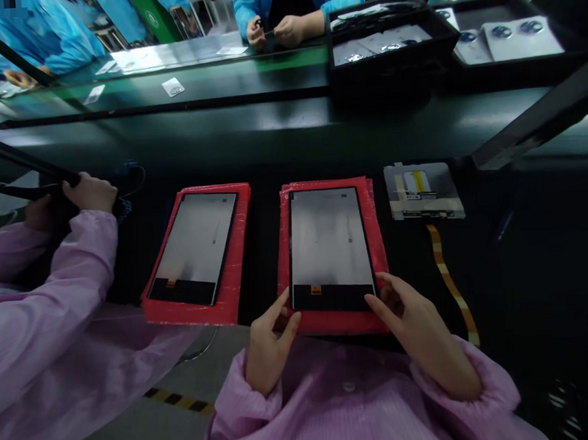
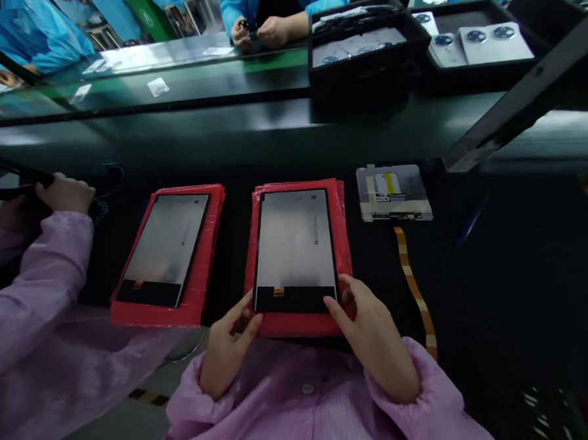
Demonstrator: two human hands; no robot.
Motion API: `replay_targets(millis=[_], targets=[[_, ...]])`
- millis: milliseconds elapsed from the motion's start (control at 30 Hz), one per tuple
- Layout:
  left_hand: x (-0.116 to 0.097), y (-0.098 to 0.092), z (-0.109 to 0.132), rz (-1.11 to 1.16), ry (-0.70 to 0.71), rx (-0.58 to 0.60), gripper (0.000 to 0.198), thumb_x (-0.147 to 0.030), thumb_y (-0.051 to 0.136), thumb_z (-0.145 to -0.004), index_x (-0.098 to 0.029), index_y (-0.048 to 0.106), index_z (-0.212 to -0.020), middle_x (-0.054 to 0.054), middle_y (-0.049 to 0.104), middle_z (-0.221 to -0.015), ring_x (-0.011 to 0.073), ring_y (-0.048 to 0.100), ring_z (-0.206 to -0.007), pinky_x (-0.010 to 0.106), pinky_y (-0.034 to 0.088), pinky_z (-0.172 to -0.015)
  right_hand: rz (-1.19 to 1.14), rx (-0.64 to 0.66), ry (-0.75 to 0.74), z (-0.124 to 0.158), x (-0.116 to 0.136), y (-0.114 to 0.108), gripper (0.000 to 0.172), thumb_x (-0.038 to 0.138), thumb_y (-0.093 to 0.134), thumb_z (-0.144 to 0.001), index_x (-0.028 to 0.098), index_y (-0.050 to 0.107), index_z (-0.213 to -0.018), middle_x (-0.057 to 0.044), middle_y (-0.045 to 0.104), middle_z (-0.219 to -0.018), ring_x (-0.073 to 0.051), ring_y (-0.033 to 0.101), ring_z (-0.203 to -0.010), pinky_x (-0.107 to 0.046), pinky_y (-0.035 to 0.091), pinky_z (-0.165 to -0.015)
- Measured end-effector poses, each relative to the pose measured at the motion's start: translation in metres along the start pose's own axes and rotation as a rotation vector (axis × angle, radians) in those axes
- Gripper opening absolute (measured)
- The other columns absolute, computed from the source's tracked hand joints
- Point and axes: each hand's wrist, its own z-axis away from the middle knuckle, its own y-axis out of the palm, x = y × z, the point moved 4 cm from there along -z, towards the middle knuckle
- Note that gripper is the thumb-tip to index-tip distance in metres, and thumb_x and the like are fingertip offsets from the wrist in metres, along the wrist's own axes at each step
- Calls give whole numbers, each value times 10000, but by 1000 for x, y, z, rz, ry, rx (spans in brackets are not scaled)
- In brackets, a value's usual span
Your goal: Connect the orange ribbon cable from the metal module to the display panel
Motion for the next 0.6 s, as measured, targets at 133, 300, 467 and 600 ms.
replay_targets(millis=[133,300,467,600], targets=[[-9,-2,-1,-74,60,26,475,-396,555,-871,-150,603,-1274,20,681,-803,122,592,-665,226,499,-631,-235,36,58,-6,1,-2,442,528,592,-832,193,532,-1114,-29,596,-811,-193,593,-739,-345,521,-692],[-12,-11,-5,-88,98,-63,477,-376,557,-870,-168,583,-1299,18,692,-817,112,579,-638,208,494,-597,-592,120,179,-6,3,-4,610,548,708,-737,185,489,-1174,-26,611,-829,-195,626,-798,-329,566,-700],[-8,-13,-7,-161,139,-80,420,-325,522,-885,-173,611,-1267,49,738,-950,116,626,-655,228,532,-659,-587,78,168,-5,5,0,600,538,703,-741,183,500,-1180,-31,622,-837,-191,627,-774,-333,573,-682],[-2,-10,-7,-137,141,-42,381,-317,476,-902,-180,655,-1209,84,705,-1162,194,685,-1007,307,550,-886,-140,90,47,8,12,-6,461,531,556,-855,208,562,-1184,-29,614,-799,-196,609,-723,-363,533,-692]])
